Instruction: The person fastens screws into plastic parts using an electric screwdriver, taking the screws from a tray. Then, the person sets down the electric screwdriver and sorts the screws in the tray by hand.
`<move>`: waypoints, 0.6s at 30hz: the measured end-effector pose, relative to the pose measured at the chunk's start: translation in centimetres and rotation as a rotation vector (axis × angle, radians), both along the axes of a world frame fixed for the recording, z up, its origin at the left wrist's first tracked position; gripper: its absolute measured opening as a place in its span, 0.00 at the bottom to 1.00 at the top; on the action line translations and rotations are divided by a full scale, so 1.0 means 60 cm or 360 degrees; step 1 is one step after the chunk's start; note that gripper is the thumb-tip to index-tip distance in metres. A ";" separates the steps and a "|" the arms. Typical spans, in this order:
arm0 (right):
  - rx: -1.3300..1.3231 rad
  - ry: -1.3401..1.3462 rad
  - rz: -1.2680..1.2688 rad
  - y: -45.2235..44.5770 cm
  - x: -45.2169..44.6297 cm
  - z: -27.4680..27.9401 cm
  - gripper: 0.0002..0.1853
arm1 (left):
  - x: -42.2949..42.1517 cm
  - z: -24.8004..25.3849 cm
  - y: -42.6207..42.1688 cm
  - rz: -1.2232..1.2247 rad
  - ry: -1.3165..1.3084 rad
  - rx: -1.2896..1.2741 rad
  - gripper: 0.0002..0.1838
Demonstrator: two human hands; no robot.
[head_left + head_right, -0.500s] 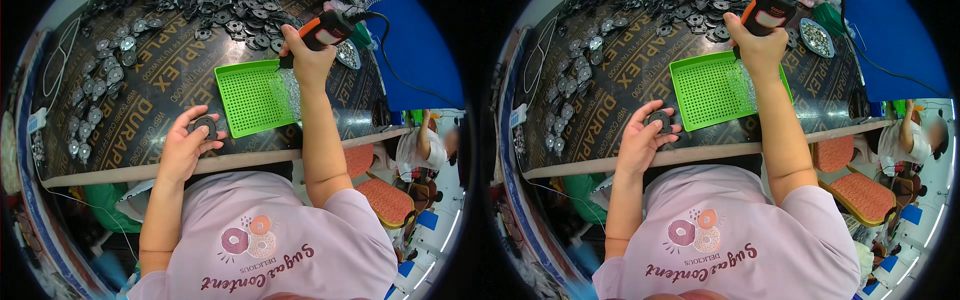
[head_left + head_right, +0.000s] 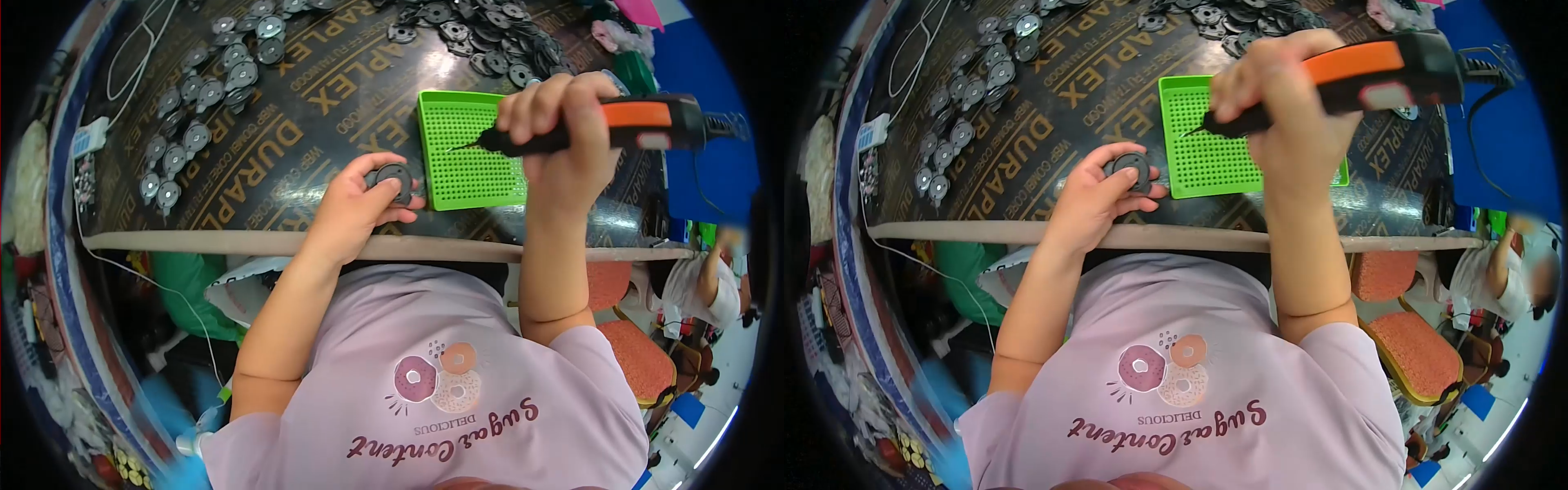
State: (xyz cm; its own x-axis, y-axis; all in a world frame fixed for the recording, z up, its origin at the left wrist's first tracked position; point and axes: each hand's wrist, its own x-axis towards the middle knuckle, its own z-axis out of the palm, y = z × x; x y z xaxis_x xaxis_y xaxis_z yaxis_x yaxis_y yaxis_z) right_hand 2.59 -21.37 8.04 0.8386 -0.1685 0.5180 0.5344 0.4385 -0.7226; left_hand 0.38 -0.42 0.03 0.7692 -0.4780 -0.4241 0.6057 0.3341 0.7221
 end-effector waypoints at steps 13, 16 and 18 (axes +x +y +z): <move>-0.0239 0.0029 -0.0042 0.097 -0.010 -0.041 0.15 | 0.001 0.003 -0.006 0.0011 0.0025 0.0081 0.17; -0.0429 0.0013 -0.0028 0.089 -0.011 -0.037 0.13 | 0.002 0.001 -0.005 0.0005 0.0022 0.0101 0.17; -0.0695 -0.0063 -0.0020 0.085 -0.012 -0.034 0.12 | 0.003 -0.004 -0.005 -0.0042 0.0002 0.0105 0.17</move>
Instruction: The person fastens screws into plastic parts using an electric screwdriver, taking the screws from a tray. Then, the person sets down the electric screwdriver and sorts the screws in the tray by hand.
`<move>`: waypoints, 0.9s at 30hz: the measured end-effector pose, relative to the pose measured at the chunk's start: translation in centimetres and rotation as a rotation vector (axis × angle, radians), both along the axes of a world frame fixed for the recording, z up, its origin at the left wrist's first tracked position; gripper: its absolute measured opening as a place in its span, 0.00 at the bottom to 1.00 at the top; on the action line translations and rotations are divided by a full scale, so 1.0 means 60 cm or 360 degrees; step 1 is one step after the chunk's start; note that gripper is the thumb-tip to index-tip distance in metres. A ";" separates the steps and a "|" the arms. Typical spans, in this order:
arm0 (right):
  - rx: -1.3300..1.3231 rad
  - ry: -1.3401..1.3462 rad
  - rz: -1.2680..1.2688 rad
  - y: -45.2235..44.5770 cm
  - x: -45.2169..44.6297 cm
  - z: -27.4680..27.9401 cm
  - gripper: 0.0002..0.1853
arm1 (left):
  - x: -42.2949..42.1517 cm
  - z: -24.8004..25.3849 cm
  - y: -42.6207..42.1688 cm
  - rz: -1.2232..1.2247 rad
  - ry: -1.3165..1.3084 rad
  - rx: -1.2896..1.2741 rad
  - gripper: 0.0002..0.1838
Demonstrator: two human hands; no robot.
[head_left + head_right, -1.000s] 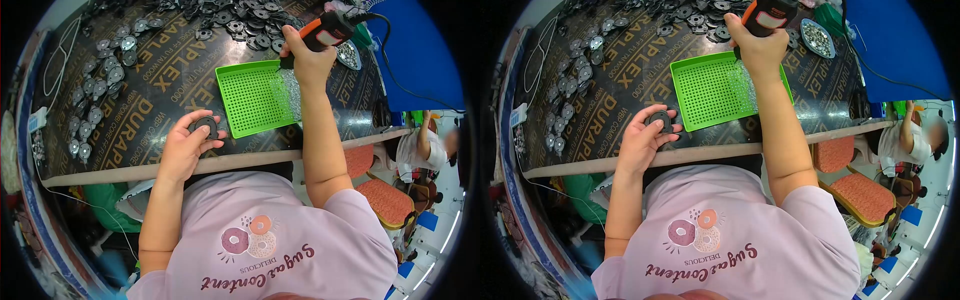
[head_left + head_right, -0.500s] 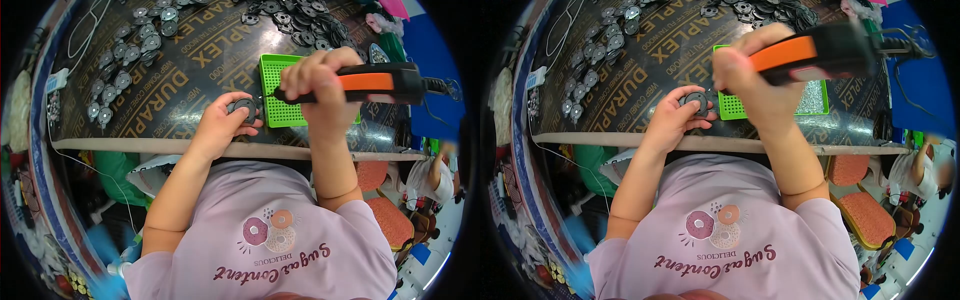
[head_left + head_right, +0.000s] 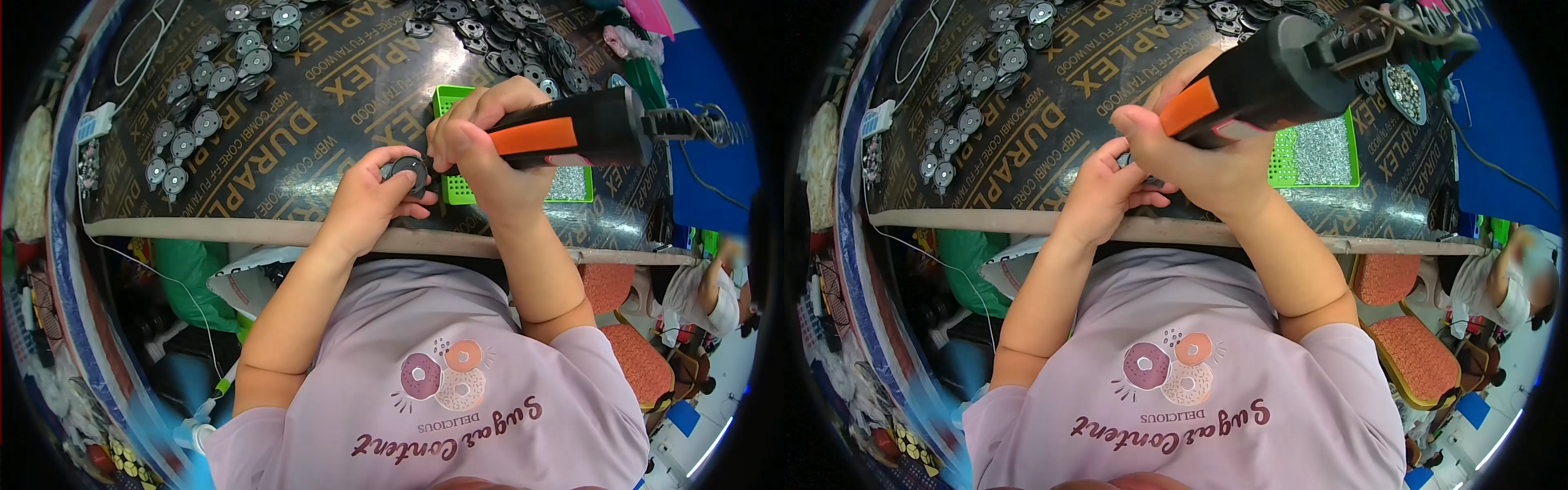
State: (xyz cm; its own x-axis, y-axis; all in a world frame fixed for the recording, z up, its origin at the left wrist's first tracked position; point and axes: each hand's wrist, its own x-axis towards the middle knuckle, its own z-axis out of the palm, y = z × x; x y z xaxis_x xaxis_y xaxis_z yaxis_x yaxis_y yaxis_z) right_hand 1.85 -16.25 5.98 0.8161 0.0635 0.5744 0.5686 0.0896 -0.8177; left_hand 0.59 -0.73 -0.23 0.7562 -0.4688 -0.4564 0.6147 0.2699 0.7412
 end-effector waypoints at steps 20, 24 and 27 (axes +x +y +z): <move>-0.0096 -0.0018 0.0291 -0.007 0.002 0.010 0.18 | -0.002 0.001 -0.002 -0.0022 -0.0064 0.0020 0.18; 0.0367 -0.0183 0.0415 -0.047 0.007 0.038 0.17 | -0.012 0.016 -0.014 0.0106 -0.0061 0.0227 0.17; 0.0443 -0.0164 -0.0186 -0.111 0.021 0.037 0.11 | -0.013 0.015 0.001 0.0087 -0.0065 0.0053 0.17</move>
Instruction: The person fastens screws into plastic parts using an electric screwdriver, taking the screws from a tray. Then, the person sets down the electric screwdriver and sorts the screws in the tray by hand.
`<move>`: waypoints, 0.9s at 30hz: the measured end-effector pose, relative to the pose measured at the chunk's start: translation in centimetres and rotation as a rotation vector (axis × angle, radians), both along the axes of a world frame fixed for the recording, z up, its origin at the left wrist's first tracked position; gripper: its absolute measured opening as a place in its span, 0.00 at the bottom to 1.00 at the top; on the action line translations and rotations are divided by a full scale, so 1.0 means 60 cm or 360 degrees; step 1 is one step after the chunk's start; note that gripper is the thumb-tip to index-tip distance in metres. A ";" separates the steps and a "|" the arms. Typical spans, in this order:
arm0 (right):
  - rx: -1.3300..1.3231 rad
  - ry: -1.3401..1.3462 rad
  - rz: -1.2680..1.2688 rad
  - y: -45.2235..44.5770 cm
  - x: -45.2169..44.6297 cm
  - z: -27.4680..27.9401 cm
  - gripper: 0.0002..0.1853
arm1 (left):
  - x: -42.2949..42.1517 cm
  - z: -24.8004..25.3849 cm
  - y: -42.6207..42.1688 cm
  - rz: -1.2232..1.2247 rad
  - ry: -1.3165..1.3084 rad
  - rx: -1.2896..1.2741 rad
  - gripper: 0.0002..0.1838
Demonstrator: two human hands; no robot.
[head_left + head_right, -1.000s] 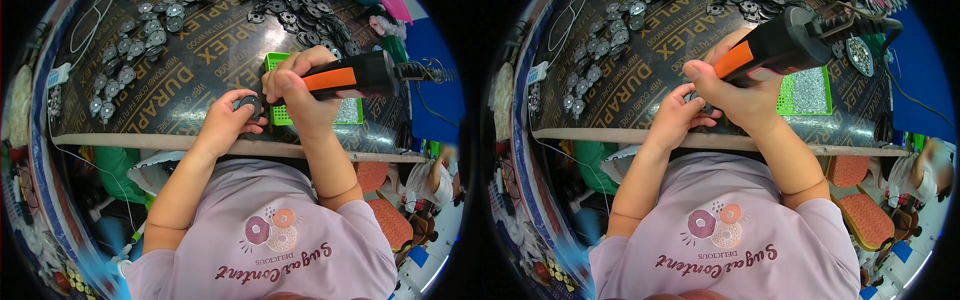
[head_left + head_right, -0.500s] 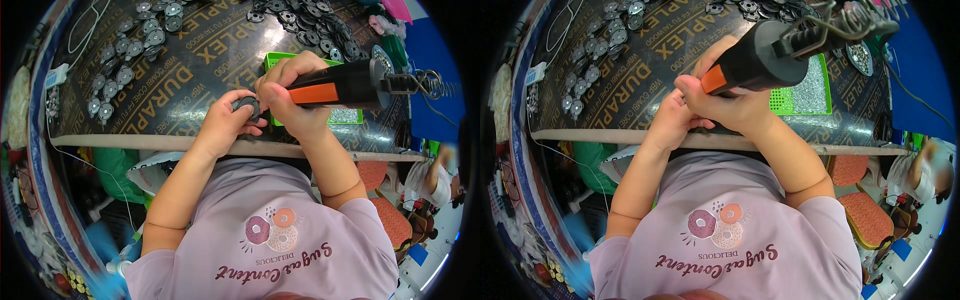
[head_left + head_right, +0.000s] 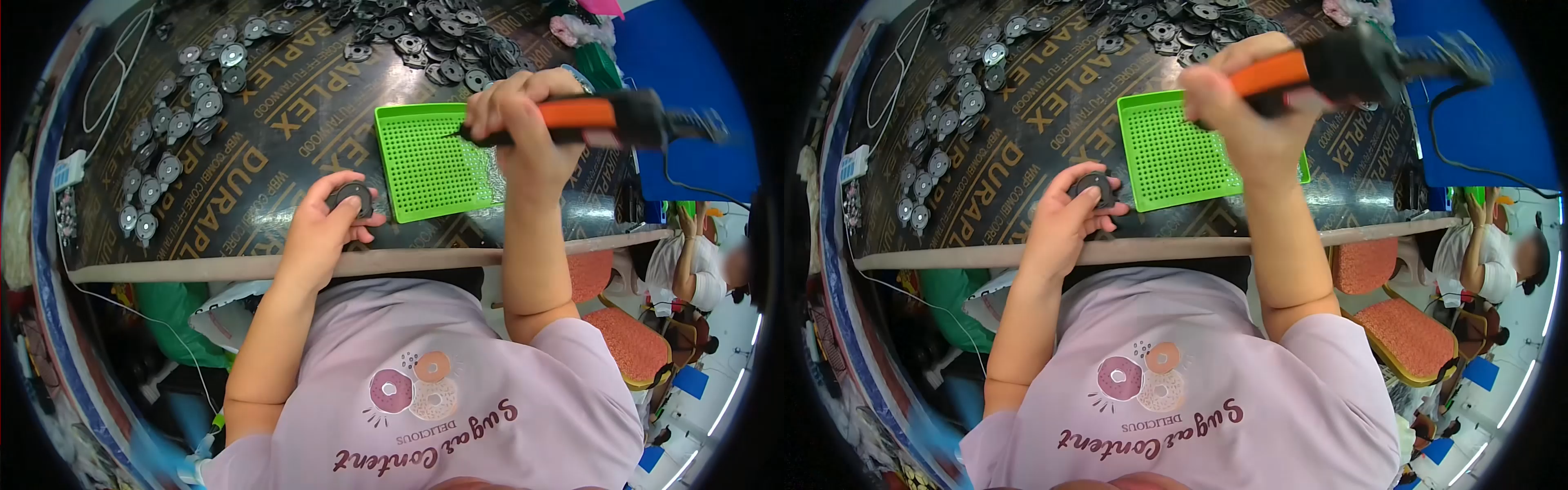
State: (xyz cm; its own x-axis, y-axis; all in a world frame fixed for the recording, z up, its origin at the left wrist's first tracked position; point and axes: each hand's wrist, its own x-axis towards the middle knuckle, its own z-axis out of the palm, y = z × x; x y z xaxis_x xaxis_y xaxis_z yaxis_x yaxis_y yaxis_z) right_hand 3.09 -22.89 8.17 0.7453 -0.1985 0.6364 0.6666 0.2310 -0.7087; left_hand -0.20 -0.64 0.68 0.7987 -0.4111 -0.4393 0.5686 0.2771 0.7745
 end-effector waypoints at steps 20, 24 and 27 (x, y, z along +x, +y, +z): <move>-0.0455 0.0497 -0.0709 -0.066 0.023 -0.036 0.08 | 0.018 -0.004 0.014 -0.0010 -0.0018 -0.0093 0.16; -0.0397 0.0523 -0.0699 -0.063 0.021 -0.035 0.08 | 0.016 -0.009 0.011 -0.0007 -0.0012 -0.0018 0.17; -0.0399 0.0478 -0.0682 -0.063 0.019 -0.036 0.08 | 0.015 -0.008 0.011 0.0013 -0.0016 -0.0010 0.16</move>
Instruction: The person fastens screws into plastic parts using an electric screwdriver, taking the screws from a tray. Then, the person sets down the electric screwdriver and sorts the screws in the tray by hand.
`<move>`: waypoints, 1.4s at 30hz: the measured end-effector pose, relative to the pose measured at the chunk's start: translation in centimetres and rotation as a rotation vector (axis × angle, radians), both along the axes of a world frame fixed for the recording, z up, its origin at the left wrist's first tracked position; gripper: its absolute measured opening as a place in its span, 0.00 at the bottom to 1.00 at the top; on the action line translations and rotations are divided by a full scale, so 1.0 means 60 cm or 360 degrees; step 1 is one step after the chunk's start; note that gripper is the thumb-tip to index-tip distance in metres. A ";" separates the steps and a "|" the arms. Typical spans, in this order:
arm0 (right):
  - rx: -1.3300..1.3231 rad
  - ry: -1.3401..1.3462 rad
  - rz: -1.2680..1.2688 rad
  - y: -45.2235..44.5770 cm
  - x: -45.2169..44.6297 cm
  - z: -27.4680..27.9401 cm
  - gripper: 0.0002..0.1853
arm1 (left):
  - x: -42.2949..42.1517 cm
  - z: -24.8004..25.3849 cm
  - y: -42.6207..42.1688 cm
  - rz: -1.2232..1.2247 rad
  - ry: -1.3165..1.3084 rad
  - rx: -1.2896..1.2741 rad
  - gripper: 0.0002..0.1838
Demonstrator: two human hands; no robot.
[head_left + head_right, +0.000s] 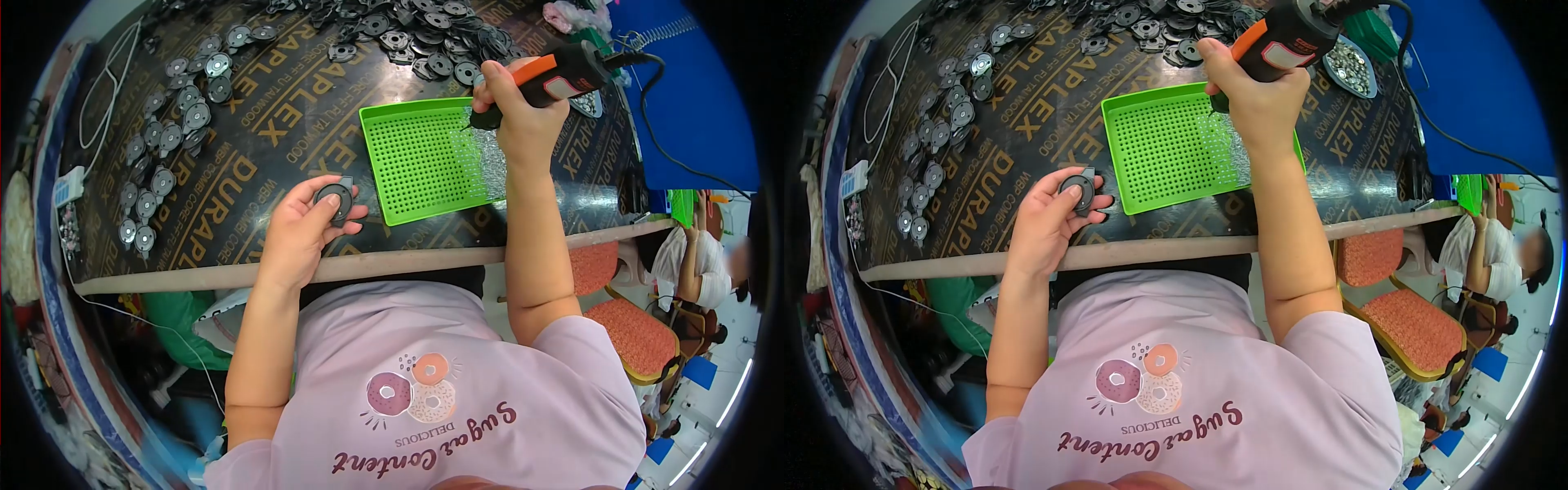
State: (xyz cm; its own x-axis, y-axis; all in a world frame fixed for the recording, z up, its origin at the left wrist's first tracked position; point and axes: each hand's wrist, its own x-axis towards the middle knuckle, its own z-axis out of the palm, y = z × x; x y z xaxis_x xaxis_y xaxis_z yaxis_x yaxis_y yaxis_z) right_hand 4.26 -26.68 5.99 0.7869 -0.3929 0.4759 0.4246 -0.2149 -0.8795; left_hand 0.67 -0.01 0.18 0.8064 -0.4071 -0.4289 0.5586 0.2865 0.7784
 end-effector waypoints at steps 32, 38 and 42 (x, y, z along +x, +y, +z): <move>0.0503 -0.0221 0.0869 0.185 -0.035 -0.005 0.16 | 0.009 -0.008 -0.003 -0.0036 0.0009 -0.0026 0.15; -0.0041 -0.0122 0.0908 0.176 -0.035 0.007 0.13 | 0.010 -0.008 -0.003 -0.0035 0.0004 -0.0009 0.15; -0.0121 -0.0127 0.0894 0.178 -0.037 0.007 0.13 | 0.009 -0.008 -0.004 -0.0034 -0.0004 -0.0027 0.16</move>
